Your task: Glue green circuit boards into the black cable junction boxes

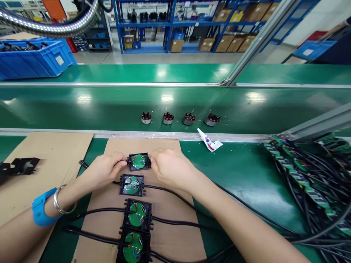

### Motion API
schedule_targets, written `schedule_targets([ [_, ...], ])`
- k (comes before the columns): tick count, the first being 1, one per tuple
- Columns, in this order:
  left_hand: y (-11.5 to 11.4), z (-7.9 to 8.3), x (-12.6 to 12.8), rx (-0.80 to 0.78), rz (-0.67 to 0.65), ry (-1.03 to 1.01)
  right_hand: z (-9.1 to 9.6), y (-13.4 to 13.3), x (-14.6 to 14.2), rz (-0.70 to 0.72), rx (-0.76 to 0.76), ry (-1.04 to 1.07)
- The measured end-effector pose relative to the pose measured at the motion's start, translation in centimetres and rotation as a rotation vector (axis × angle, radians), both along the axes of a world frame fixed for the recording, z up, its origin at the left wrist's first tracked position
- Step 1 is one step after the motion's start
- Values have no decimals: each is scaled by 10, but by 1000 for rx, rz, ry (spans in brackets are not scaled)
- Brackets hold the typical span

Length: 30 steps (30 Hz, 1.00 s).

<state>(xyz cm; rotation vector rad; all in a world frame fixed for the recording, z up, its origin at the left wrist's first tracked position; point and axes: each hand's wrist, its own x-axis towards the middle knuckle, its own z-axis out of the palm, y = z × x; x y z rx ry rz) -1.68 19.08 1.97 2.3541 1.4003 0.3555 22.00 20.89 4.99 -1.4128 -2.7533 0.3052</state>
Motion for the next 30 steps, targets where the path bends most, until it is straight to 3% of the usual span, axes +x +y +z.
schedule_targets([
  [6,4,-4,3,12,-17,35,1,16,-4,46,-24,-70],
  [15,6,-10,4,13,54,55,1,13,-12,18,-96,-100],
  [19,8,-10,4,3,77,31,-5,13,-17,103,-143,-70],
  [30,11,-10,-1,-49,90,-3,-18,17,-22,102,-125,-112],
])
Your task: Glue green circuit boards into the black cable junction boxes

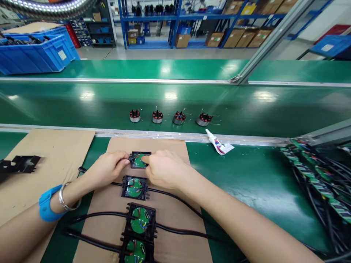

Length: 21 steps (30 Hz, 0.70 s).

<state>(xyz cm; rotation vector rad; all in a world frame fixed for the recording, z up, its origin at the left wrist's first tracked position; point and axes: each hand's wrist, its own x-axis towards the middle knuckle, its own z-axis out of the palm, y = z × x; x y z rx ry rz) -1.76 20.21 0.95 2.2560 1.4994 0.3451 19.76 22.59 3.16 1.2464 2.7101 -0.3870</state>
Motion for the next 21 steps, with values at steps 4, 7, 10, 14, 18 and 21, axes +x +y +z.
schedule_targets([
  [4,3,1,-4,10,5,12,-3,-1,-3,12,34,-69],
  [7,2,2,-5,52,-27,28,-3,-6,-3,17,20,-79],
  [10,-4,3,-1,128,-100,94,-2,-14,-3,3,-12,-76],
  [14,-12,4,6,237,-143,263,0,-20,-5,-11,-15,-57],
  [18,-16,10,11,306,-194,400,1,-19,-5,-15,-27,-46],
  [21,-16,13,13,352,-249,527,1,-19,-4,-33,-23,-12],
])
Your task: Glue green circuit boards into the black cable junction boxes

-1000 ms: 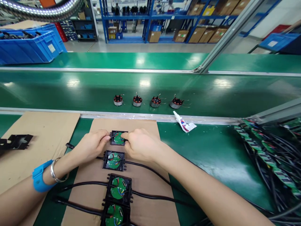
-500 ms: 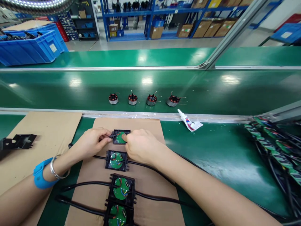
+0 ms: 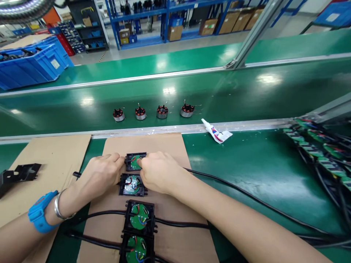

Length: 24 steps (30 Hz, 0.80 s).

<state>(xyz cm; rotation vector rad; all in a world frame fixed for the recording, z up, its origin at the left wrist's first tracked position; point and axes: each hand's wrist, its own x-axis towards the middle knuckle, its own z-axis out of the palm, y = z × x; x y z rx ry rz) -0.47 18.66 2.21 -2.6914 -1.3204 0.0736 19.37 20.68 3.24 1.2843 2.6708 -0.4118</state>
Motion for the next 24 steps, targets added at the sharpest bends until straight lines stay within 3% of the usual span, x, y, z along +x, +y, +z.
schedule_targets([
  [5,5,-3,4,-35,-70,106,0,0,1,-9,-19,42],
  [10,4,1,1,-20,-49,105,1,-3,0,-30,13,32],
  [14,-3,4,-1,14,14,-56,2,-4,1,-19,42,42],
  [20,-2,-1,-1,-176,-87,-207,5,-4,-1,-38,28,28],
  [24,9,1,-2,-216,-113,-307,7,0,4,-47,-73,109],
])
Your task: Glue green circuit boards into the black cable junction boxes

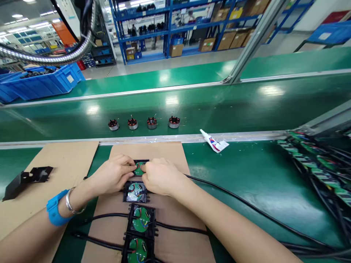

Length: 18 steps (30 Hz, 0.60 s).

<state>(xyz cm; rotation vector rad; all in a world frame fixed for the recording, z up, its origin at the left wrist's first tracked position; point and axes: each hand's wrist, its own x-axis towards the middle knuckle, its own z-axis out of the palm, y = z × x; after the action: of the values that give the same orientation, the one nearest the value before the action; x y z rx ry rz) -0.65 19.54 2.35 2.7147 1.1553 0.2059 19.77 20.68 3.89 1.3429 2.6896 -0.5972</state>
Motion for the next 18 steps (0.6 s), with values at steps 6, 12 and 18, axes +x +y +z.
schedule_targets([
  [6,5,-6,3,-44,-88,-95,-6,4,21,-45,-116,235],
  [12,1,-22,-1,24,-92,-125,-8,4,22,-92,-72,273],
  [18,-3,-31,0,79,-78,-140,-1,20,16,-121,-307,140],
])
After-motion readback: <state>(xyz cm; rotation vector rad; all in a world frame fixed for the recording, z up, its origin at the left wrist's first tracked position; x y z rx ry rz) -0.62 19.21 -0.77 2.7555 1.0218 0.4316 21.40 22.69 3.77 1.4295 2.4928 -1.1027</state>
